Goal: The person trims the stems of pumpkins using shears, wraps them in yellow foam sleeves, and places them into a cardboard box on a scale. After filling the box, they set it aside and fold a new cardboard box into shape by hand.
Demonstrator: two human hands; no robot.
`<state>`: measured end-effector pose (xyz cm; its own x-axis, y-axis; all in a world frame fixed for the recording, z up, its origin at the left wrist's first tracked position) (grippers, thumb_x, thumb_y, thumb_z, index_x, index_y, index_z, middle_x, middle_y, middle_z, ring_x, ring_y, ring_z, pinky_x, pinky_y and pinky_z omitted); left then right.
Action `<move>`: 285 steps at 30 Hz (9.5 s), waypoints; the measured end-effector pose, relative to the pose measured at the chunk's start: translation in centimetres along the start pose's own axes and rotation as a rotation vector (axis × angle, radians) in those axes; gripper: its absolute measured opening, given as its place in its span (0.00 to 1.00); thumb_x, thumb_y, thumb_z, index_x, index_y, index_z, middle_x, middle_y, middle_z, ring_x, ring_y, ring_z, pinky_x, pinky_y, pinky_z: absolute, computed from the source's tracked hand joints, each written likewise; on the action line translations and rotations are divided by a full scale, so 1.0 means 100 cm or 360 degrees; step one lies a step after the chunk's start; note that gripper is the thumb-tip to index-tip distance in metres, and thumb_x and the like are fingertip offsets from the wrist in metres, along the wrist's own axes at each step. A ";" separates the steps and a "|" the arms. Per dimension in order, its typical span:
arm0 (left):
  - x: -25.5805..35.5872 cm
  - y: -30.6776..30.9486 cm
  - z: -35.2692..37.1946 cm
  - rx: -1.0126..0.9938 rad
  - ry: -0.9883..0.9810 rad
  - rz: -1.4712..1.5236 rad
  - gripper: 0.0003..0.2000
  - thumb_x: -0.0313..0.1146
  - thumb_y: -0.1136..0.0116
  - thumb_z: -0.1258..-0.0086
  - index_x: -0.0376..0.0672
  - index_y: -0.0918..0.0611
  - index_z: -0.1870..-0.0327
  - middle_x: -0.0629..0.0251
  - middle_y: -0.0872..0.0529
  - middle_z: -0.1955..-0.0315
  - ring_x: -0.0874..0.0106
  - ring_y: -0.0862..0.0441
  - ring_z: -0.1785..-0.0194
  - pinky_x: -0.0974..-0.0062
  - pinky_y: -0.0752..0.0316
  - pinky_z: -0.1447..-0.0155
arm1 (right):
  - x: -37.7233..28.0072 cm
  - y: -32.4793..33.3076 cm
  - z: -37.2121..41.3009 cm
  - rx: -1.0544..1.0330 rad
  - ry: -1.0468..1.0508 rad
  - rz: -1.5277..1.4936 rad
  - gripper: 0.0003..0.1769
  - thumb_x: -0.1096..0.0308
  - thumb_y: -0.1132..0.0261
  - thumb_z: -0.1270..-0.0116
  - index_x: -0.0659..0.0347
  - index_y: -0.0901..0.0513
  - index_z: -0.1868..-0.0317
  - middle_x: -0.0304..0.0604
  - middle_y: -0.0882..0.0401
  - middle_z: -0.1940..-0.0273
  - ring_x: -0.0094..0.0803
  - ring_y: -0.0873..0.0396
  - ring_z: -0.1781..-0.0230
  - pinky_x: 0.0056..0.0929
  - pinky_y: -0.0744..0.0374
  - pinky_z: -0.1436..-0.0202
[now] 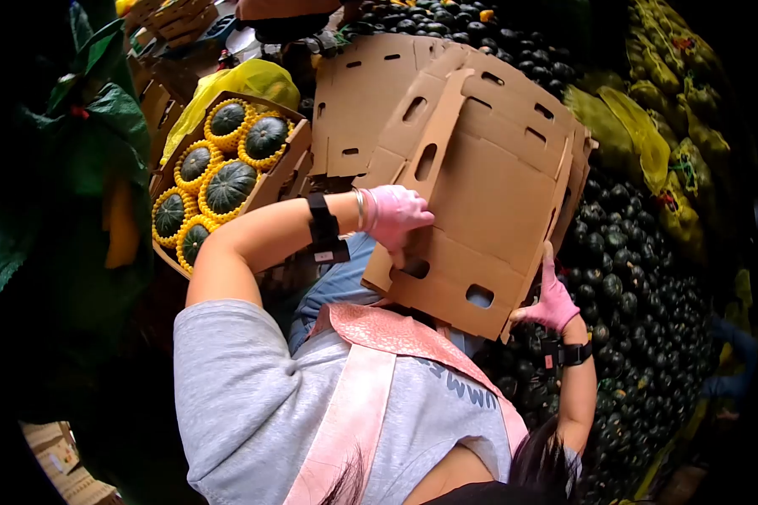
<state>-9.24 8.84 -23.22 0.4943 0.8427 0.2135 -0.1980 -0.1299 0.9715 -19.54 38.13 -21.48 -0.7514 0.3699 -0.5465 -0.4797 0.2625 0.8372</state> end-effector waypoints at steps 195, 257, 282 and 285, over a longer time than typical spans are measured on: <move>-0.040 0.050 -0.127 -0.0218 0.1199 0.0675 0.30 0.59 0.55 0.34 0.35 0.15 0.64 0.46 0.15 0.63 0.56 0.16 0.56 0.62 0.24 0.49 | 0.048 0.035 -0.011 0.0101 -0.1637 0.0322 0.33 0.45 0.35 0.42 0.63 0.27 0.46 0.62 0.23 0.49 0.52 0.24 0.46 0.42 0.26 0.43; -0.054 0.030 -0.027 0.0927 0.0802 0.0234 0.26 0.46 0.37 0.40 0.45 0.26 0.43 0.52 0.22 0.53 0.55 0.23 0.49 0.60 0.26 0.47 | 0.072 0.054 0.167 0.0367 -0.1030 0.0322 0.17 0.74 0.37 0.48 0.55 0.17 0.55 0.49 0.18 0.59 0.47 0.19 0.57 0.36 0.21 0.54; -0.095 0.000 0.043 0.0891 0.1542 0.0874 0.35 0.55 0.27 0.54 0.30 0.23 0.57 0.45 0.16 0.64 0.53 0.19 0.57 0.64 0.24 0.51 | 0.060 0.054 -0.023 0.0510 -0.1504 0.0290 0.38 0.49 0.27 0.50 0.69 0.29 0.48 0.60 0.20 0.56 0.50 0.22 0.49 0.39 0.25 0.44; -0.050 0.025 0.026 0.0492 0.1588 0.0418 0.40 0.47 0.30 0.49 0.32 0.34 0.39 0.49 0.16 0.66 0.55 0.17 0.62 0.64 0.23 0.57 | 0.035 0.041 -0.026 0.0319 -0.1471 0.0552 0.32 0.63 0.31 0.48 0.59 0.36 0.46 0.61 0.20 0.56 0.55 0.20 0.57 0.42 0.21 0.50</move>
<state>-9.97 2.92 -21.61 -0.4738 0.7969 0.3747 0.0941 -0.3773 0.9213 -25.29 38.21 -19.96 -0.1478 0.9782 -0.1457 -0.1521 0.1230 0.9807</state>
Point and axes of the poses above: each hand's wrist, its own z-axis away from the middle knuckle, its own y-axis out of the back of the hand, x = y × z, the point moved 5 cm from there along -z, towards the middle knuckle
